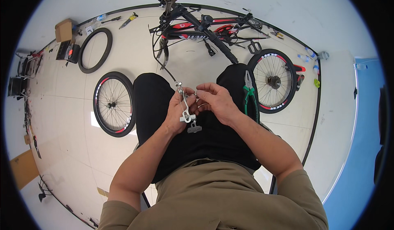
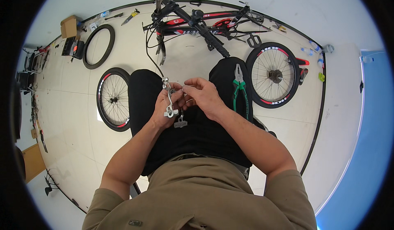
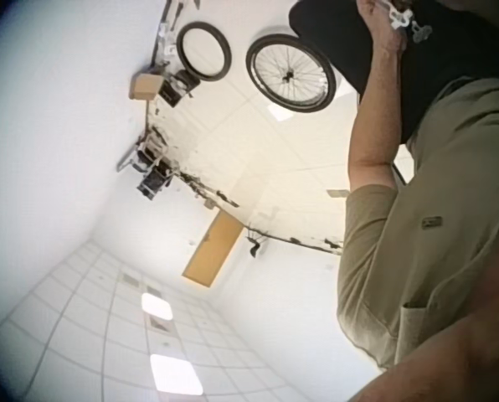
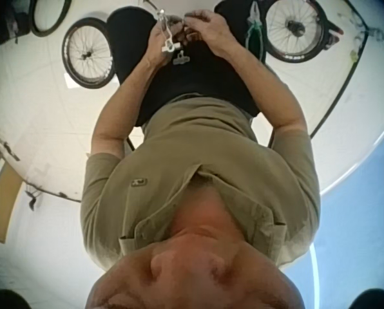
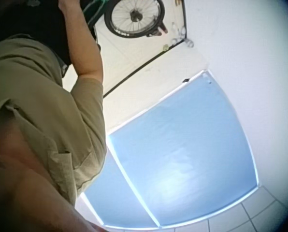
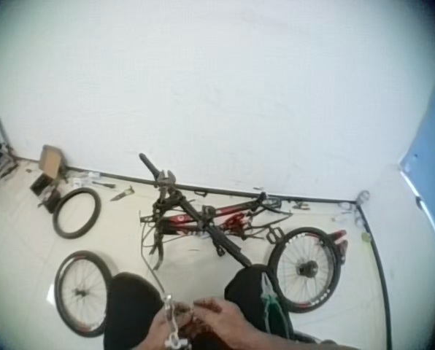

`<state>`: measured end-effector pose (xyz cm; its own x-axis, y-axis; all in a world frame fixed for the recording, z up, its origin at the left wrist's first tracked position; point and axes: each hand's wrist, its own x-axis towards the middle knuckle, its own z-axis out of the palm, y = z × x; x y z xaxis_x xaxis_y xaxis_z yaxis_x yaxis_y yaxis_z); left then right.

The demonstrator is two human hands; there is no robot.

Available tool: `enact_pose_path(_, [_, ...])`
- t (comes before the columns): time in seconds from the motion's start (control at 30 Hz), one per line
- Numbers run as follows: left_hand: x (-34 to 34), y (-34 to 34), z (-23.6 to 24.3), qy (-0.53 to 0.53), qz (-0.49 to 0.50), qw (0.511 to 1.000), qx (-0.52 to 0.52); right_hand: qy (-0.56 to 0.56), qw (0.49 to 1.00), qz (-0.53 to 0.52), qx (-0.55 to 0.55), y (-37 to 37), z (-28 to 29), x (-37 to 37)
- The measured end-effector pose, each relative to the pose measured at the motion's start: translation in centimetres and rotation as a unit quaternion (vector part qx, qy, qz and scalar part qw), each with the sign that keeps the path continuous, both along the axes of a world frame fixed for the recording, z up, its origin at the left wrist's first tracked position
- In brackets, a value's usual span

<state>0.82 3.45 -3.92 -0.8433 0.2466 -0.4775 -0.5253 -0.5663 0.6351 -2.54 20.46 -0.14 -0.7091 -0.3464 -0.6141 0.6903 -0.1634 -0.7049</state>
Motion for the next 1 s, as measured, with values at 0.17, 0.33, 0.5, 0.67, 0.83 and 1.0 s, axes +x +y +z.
enact_pose_path(0.17, [-0.1, -0.1, 0.1, -0.016, -0.004, 1.000, 0.003, 0.031, 0.999, 0.002, -0.043, 0.3, -0.9, 0.4])
enact_pose_path(0.33, [-0.4, 0.3, 1.4, -0.037, 0.005, 0.999, -0.019, 0.016, 0.998, -0.019, -0.066, 0.0, -0.6, 0.3])
enact_pose_path(0.5, [-0.3, -0.1, 0.6, -0.031, -0.008, 0.999, -0.019, -0.015, 0.998, -0.043, -0.050, -0.1, -0.7, 0.2])
enact_pose_path(0.67, [-0.5, 0.0, 0.7, -0.042, -0.010, 0.998, -0.045, -0.026, 0.997, -0.050, -0.055, -0.2, -0.6, 0.3])
enact_pose_path(0.83, [-0.6, 0.4, 1.4, -0.046, -0.003, 0.997, -0.068, -0.031, 0.996, -0.063, -0.053, -0.6, 0.1, 0.4])
enact_pose_path(1.0, [-0.6, 0.3, 1.2, -0.042, 0.005, 0.998, -0.049, 0.018, 1.000, -0.014, -0.006, -0.3, -0.5, 0.4])
